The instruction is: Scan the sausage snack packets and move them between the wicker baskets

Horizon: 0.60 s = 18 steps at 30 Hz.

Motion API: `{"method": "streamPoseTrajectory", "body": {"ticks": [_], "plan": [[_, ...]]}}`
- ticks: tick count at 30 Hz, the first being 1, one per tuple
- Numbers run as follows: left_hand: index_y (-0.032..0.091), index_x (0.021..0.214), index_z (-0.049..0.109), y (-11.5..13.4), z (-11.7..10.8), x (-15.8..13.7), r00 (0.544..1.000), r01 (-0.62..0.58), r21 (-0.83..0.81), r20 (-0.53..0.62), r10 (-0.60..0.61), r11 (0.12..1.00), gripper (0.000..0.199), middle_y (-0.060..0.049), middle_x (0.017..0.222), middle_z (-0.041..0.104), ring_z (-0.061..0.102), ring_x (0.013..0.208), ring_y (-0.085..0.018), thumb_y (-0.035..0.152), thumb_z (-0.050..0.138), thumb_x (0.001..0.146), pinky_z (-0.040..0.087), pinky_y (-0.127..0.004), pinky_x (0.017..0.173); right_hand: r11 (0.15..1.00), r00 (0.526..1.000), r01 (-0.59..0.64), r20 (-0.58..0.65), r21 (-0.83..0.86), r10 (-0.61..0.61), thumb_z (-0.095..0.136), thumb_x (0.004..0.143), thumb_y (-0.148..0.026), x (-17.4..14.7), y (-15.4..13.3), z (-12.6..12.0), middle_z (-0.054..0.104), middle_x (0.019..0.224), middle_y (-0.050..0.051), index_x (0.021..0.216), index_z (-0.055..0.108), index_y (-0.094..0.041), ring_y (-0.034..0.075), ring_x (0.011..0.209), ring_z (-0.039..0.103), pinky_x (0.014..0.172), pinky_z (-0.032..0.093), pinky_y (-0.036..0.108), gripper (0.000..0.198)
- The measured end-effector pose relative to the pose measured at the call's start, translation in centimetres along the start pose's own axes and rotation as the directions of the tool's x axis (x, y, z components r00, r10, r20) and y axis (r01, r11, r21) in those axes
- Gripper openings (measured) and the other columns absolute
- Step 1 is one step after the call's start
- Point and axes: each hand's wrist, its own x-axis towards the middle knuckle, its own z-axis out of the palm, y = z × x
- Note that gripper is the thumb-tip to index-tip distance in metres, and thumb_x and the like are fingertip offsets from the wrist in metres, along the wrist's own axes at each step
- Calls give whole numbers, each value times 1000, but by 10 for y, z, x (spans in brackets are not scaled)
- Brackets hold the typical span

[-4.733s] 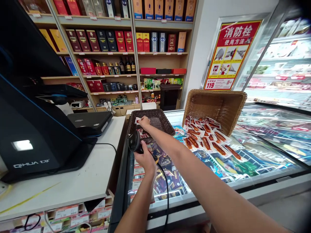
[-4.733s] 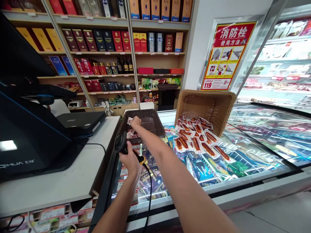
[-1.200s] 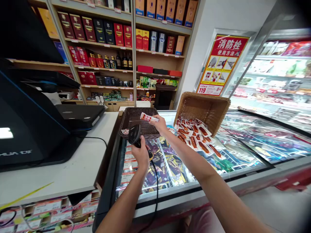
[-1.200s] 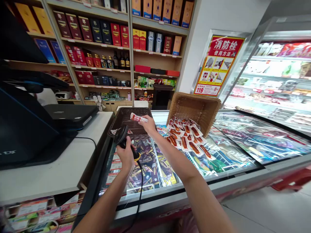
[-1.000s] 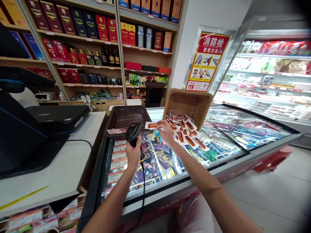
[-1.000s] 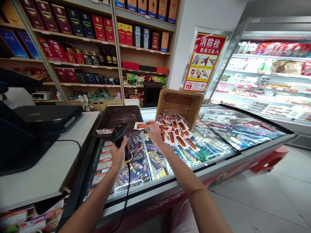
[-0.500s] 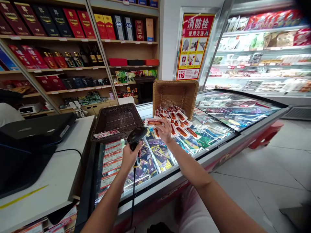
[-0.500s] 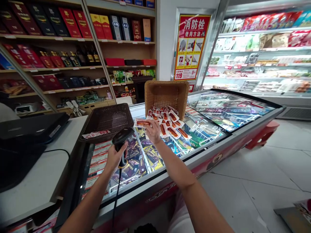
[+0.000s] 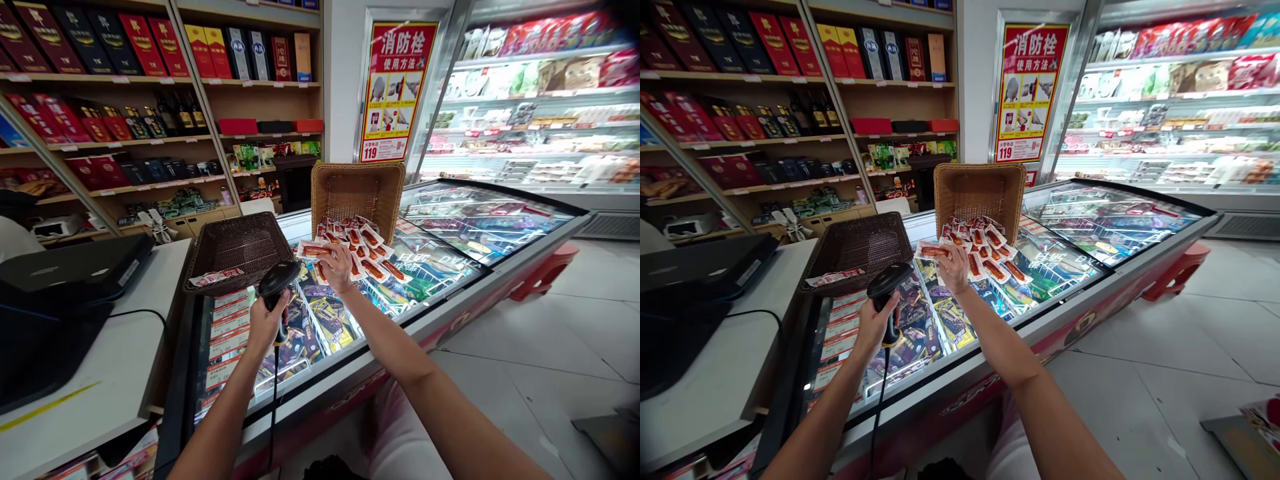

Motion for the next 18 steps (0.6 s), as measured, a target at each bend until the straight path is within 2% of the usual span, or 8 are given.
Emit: {"method": "streamPoseTrajectory", "body": {"ticks": [2, 4, 7, 9, 13, 16, 18], "plan": [[19, 67, 58, 2, 1, 0, 1000, 6, 0, -24, -6, 1000, 50, 0, 50, 57, 50, 39, -12, 64, 76, 77, 39, -23, 41, 996, 995, -94, -11, -2, 94, 53, 90, -11, 2, 6, 3, 67, 112, 9, 80, 76, -26, 25, 111, 60, 104, 50, 48, 29], [19, 71, 58, 6, 1, 0, 998, 16, -11, -60, -17, 1000, 49, 0, 50, 58, 50, 39, -12, 64, 78, 75, 39, -23, 40, 970, 969, -241, -56, -30, 240, 50, 90, -10, 7, 16, 2, 64, 116, 12, 86, 77, -23, 26, 117, 58, 107, 48, 48, 30], [19, 69, 57, 10, 1, 1, 995, 24, -17, -101, -26, 1000, 50, 0, 50, 57, 49, 39, -12, 64, 78, 74, 38, -23, 39, 882, 878, -465, -171, -79, 448, 45, 91, -10, 19, 37, -7, 61, 125, 16, 100, 78, -18, 28, 127, 55, 109, 47, 49, 35], [19, 70, 58, 12, 0, 2, 992, 26, -27, -121, -29, 999, 50, 0, 50, 57, 49, 39, -12, 64, 78, 74, 38, -23, 39, 837, 841, -536, -158, -109, 518, 42, 91, -11, 26, 52, -16, 59, 132, 18, 110, 76, -13, 28, 129, 55, 110, 46, 49, 39], [19, 72, 57, 9, -1, 2, 986, 9, -88, -168, -23, 996, 50, 2, 49, 56, 49, 39, -12, 64, 79, 72, 38, -23, 40, 859, 867, -475, 65, -192, 494, 43, 93, -16, 28, 62, -32, 62, 137, 15, 122, 71, -16, 26, 133, 56, 114, 45, 49, 41], [20, 72, 57, 3, -1, 2, 965, -8, -135, -262, -28, 991, 50, 3, 49, 54, 49, 40, -12, 64, 79, 72, 38, -23, 42, 883, 906, -404, 28, -239, 423, 41, 95, -18, 24, 48, -34, 62, 139, 14, 125, 69, -21, 29, 139, 51, 117, 41, 54, 41], [20, 74, 57, 2, -3, 4, 920, -30, -173, -389, -40, 984, 49, 3, 50, 55, 49, 41, -12, 64, 78, 72, 37, -23, 42, 908, 931, -348, 24, -235, 364, 39, 96, -16, 25, 29, -28, 61, 136, 18, 124, 69, -19, 32, 137, 52, 117, 40, 57, 41]]}}
